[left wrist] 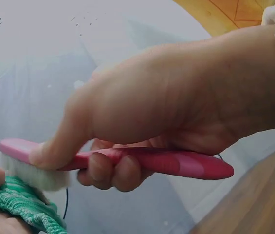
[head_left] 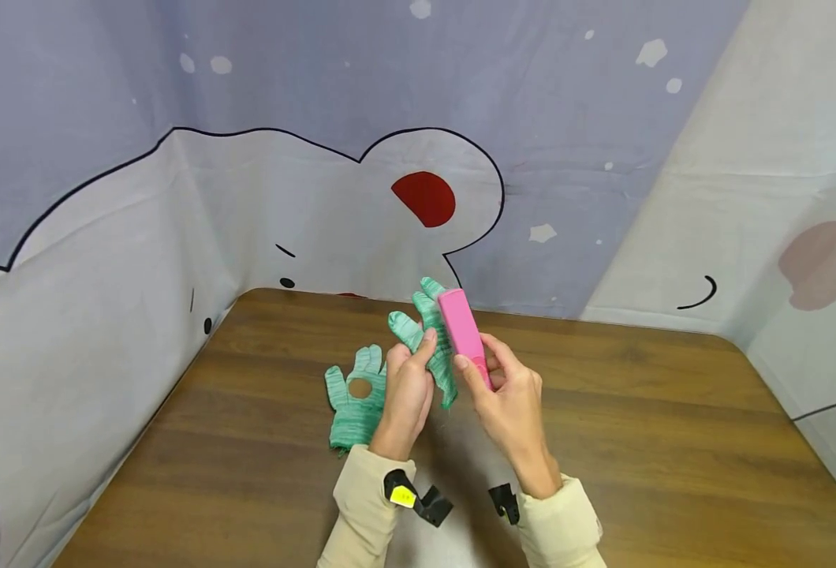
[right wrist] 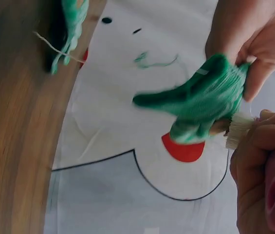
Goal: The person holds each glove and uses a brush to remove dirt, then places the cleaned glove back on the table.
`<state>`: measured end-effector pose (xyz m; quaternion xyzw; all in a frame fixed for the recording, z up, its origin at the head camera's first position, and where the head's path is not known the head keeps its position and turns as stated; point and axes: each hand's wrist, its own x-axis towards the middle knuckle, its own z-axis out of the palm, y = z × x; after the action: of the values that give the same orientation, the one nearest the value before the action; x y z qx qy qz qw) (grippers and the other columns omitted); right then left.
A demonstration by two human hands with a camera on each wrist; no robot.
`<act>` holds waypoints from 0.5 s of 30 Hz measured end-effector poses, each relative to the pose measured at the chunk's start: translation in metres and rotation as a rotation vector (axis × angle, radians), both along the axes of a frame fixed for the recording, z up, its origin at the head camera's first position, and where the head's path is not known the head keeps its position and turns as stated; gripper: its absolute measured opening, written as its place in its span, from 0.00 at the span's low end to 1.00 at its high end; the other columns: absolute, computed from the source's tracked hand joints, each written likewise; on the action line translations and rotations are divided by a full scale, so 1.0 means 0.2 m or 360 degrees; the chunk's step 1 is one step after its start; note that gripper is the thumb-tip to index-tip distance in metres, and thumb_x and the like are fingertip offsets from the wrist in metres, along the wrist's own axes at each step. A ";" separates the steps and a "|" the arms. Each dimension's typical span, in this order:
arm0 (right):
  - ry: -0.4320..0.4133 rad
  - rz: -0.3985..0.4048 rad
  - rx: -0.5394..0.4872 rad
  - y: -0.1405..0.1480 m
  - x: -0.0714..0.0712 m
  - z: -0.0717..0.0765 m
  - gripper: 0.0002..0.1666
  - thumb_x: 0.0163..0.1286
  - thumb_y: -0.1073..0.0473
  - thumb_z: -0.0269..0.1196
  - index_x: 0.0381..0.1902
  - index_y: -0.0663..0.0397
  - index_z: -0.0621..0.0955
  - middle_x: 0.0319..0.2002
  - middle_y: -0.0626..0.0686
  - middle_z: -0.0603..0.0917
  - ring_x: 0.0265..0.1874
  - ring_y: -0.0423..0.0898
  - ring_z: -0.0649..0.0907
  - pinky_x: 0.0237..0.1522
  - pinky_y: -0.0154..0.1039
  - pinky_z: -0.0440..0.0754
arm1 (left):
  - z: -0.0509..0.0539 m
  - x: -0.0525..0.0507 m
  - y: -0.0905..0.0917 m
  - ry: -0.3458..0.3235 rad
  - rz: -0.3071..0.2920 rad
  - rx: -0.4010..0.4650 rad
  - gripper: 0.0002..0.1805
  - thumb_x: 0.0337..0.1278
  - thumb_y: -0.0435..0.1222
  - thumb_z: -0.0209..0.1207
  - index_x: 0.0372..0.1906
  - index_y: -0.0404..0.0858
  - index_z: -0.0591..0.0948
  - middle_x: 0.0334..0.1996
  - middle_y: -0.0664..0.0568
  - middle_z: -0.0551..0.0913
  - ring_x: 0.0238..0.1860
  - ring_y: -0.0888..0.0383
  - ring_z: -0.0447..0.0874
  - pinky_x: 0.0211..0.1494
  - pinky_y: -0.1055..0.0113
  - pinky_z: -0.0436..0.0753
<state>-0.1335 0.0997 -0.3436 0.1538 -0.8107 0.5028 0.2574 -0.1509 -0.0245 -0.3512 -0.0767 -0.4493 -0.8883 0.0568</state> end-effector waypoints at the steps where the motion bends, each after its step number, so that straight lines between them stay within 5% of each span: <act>1: 0.0026 -0.0038 0.0028 0.01 0.00 0.00 0.24 0.57 0.56 0.67 0.49 0.61 0.78 0.21 0.54 0.81 0.11 0.39 0.77 0.12 0.28 0.73 | 0.00 0.00 0.00 0.0010 -0.0011 -0.0016 0.19 0.69 0.36 0.43 0.57 0.26 0.68 0.54 0.45 0.73 0.58 0.55 0.69 0.60 0.63 0.69; 15: 0.0079 -0.0203 0.0197 0.04 -0.03 0.00 0.24 0.56 0.55 0.68 0.48 0.61 0.79 0.20 0.50 0.80 0.13 0.37 0.73 0.17 0.29 0.71 | 0.00 0.00 0.01 -0.0049 0.0019 -0.0036 0.19 0.69 0.36 0.44 0.56 0.27 0.69 0.53 0.43 0.73 0.57 0.54 0.70 0.59 0.63 0.71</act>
<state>-0.1390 0.1087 -0.3445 0.1299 -0.8417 0.4304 0.2989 -0.1509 -0.0233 -0.3520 -0.0611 -0.4607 -0.8837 0.0545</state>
